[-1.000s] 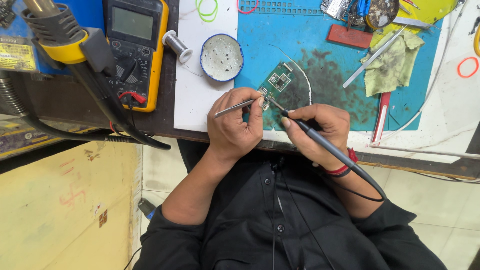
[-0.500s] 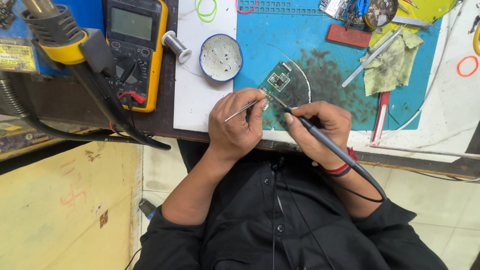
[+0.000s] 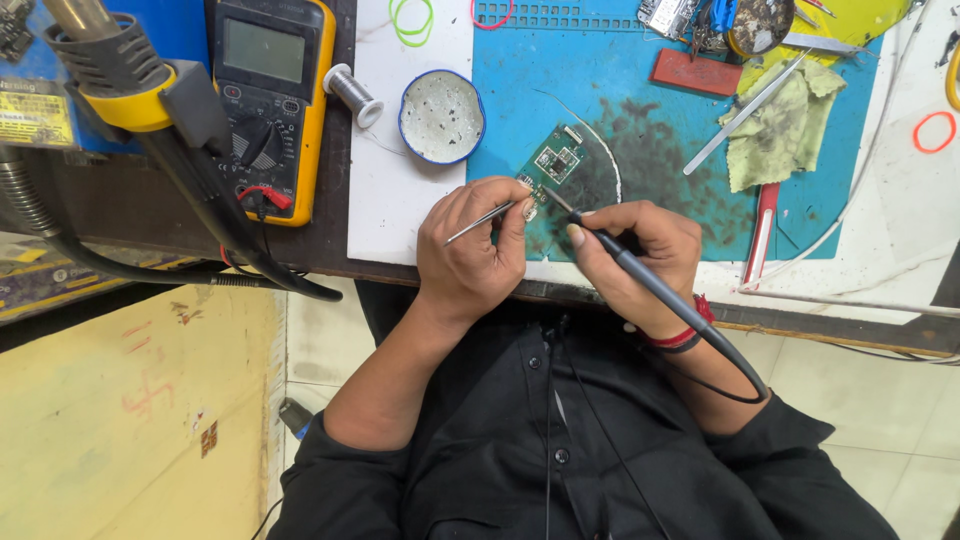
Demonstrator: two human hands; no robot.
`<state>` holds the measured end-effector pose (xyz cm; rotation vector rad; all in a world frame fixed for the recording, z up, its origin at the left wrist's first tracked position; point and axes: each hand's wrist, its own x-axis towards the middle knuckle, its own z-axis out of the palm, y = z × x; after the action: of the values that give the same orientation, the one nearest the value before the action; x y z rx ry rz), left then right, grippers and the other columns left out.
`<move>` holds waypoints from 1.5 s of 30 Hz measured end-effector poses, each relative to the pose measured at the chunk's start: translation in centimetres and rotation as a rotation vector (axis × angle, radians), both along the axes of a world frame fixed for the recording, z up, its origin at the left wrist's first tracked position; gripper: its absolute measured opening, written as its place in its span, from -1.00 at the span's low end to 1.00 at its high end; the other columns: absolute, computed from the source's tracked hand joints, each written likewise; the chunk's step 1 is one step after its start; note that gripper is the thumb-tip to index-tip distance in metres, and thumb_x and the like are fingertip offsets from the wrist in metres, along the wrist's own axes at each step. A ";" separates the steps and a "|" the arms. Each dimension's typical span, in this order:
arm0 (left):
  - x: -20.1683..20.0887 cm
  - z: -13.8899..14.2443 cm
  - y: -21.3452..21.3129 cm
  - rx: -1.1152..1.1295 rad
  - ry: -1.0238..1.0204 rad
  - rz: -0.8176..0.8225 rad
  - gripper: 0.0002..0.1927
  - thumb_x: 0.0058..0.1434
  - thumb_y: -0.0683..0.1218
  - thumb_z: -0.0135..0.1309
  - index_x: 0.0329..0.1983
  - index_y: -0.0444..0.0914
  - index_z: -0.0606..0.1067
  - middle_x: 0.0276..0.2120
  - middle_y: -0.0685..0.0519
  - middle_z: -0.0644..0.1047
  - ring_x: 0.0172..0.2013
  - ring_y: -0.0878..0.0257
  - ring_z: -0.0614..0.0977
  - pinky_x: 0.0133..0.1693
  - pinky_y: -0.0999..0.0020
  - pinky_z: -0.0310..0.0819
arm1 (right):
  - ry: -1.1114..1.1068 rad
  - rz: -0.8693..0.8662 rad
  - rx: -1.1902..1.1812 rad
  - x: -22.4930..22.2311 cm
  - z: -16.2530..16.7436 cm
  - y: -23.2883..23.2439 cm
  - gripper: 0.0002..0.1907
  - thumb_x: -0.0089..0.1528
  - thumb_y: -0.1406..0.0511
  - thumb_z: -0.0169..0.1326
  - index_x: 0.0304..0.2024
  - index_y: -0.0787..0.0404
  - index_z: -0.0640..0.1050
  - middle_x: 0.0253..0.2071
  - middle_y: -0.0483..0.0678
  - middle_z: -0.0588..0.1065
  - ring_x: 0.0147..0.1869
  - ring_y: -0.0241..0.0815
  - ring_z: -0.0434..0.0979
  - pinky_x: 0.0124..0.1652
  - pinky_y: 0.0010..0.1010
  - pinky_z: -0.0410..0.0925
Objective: The person uses a soldering iron and tweezers to solder components on a small green circuit board. They then pick up a smartphone, use a metal tool to pry along its edge, and inspect the device.
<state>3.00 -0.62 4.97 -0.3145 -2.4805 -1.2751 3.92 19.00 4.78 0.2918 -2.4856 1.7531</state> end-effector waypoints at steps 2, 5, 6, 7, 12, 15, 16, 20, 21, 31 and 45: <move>-0.1 0.0 0.0 -0.003 0.006 0.001 -0.88 0.34 -0.22 0.16 -0.13 -0.24 0.46 -0.25 0.04 0.60 -0.29 0.04 0.64 -0.19 0.19 0.50 | 0.011 0.007 0.007 -0.1 0.0 0.0 -0.86 0.22 0.49 0.30 -0.20 0.34 0.60 -0.44 -0.13 0.51 -0.41 -0.49 0.41 -0.40 -0.61 0.24; -0.1 0.1 0.0 -0.003 0.011 0.001 -0.88 0.33 -0.22 0.15 -0.13 -0.24 0.46 -0.24 0.04 0.60 -0.28 0.04 0.64 -0.19 0.19 0.51 | 0.015 0.007 0.013 -0.1 0.0 0.0 -0.86 0.22 0.49 0.31 -0.20 0.34 0.60 -0.44 -0.13 0.51 -0.40 -0.49 0.41 -0.39 -0.61 0.24; -0.1 0.1 0.0 -0.001 0.009 -0.002 -0.88 0.33 -0.23 0.15 -0.12 -0.24 0.46 -0.24 0.03 0.60 -0.28 0.04 0.64 -0.19 0.19 0.50 | 0.020 0.007 0.017 -0.1 0.1 0.0 -0.86 0.22 0.49 0.31 -0.20 0.34 0.60 -0.43 -0.13 0.52 -0.40 -0.49 0.42 -0.38 -0.61 0.25; -0.1 0.1 0.0 0.001 0.007 -0.004 -0.88 0.33 -0.23 0.15 -0.12 -0.24 0.46 -0.24 0.03 0.60 -0.28 0.04 0.64 -0.19 0.19 0.50 | 0.025 0.007 0.021 -0.1 0.1 0.0 -0.86 0.22 0.48 0.31 -0.20 0.34 0.60 -0.43 -0.13 0.52 -0.39 -0.49 0.43 -0.38 -0.61 0.26; 0.0 0.2 0.0 0.001 -0.002 -0.001 -0.89 0.33 -0.22 0.16 -0.13 -0.24 0.46 -0.25 0.03 0.60 -0.29 0.05 0.64 -0.20 0.20 0.50 | -0.001 -0.003 0.032 -0.1 0.2 0.0 -0.86 0.21 0.48 0.31 -0.21 0.34 0.60 -0.45 -0.14 0.50 -0.41 -0.49 0.40 -0.40 -0.61 0.23; -0.1 0.2 0.0 0.006 0.003 -0.003 -0.89 0.34 -0.22 0.15 -0.13 -0.24 0.46 -0.25 0.03 0.60 -0.29 0.05 0.64 -0.20 0.20 0.50 | -0.005 0.003 0.028 -0.1 0.3 0.0 -0.86 0.22 0.48 0.30 -0.21 0.34 0.60 -0.46 -0.15 0.50 -0.41 -0.49 0.40 -0.39 -0.61 0.24; -0.1 0.2 0.0 0.008 0.005 -0.005 -0.89 0.34 -0.22 0.15 -0.13 -0.24 0.46 -0.25 0.03 0.60 -0.29 0.05 0.64 -0.20 0.20 0.50 | -0.008 0.007 0.026 -0.1 0.3 0.0 -0.87 0.22 0.49 0.30 -0.21 0.34 0.60 -0.46 -0.15 0.50 -0.41 -0.49 0.40 -0.39 -0.61 0.24; 0.0 0.2 0.0 0.007 0.002 -0.001 -0.89 0.34 -0.22 0.16 -0.13 -0.24 0.46 -0.26 0.03 0.60 -0.30 0.05 0.64 -0.21 0.20 0.50 | 0.000 -0.004 0.043 -0.1 0.4 -0.1 -0.86 0.21 0.48 0.31 -0.21 0.34 0.60 -0.46 -0.15 0.49 -0.42 -0.49 0.40 -0.40 -0.61 0.23; 0.0 0.2 0.0 0.008 0.004 0.001 -0.89 0.34 -0.21 0.16 -0.13 -0.24 0.46 -0.26 0.03 0.60 -0.29 0.05 0.64 -0.20 0.20 0.50 | -0.010 -0.001 0.036 -0.1 0.4 -0.1 -0.86 0.21 0.48 0.31 -0.21 0.34 0.60 -0.47 -0.15 0.49 -0.42 -0.49 0.39 -0.41 -0.61 0.23; 0.0 0.1 0.1 0.006 0.001 0.004 -0.88 0.34 -0.21 0.16 -0.13 -0.23 0.46 -0.24 0.03 0.60 -0.28 0.05 0.64 -0.19 0.20 0.51 | -0.025 -0.026 -0.095 0.1 -0.1 0.1 -0.81 0.24 0.46 0.29 -0.14 0.34 0.56 -0.41 -0.16 0.51 -0.36 -0.49 0.44 -0.34 -0.61 0.29; -0.6 -0.2 -0.4 0.006 -0.020 -0.004 -0.87 0.33 -0.21 0.18 -0.11 -0.23 0.47 -0.22 0.02 0.61 -0.25 0.03 0.65 -0.16 0.18 0.52 | 0.265 0.051 0.196 -1.8 0.1 -0.6 -0.88 0.35 0.36 0.22 -0.17 0.30 0.56 -0.37 0.01 0.51 -0.35 -0.07 0.50 -0.33 -0.34 0.32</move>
<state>2.44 -1.00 4.80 -0.3068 -2.4936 -1.2930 2.16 18.41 4.93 0.5665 -2.4741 1.3821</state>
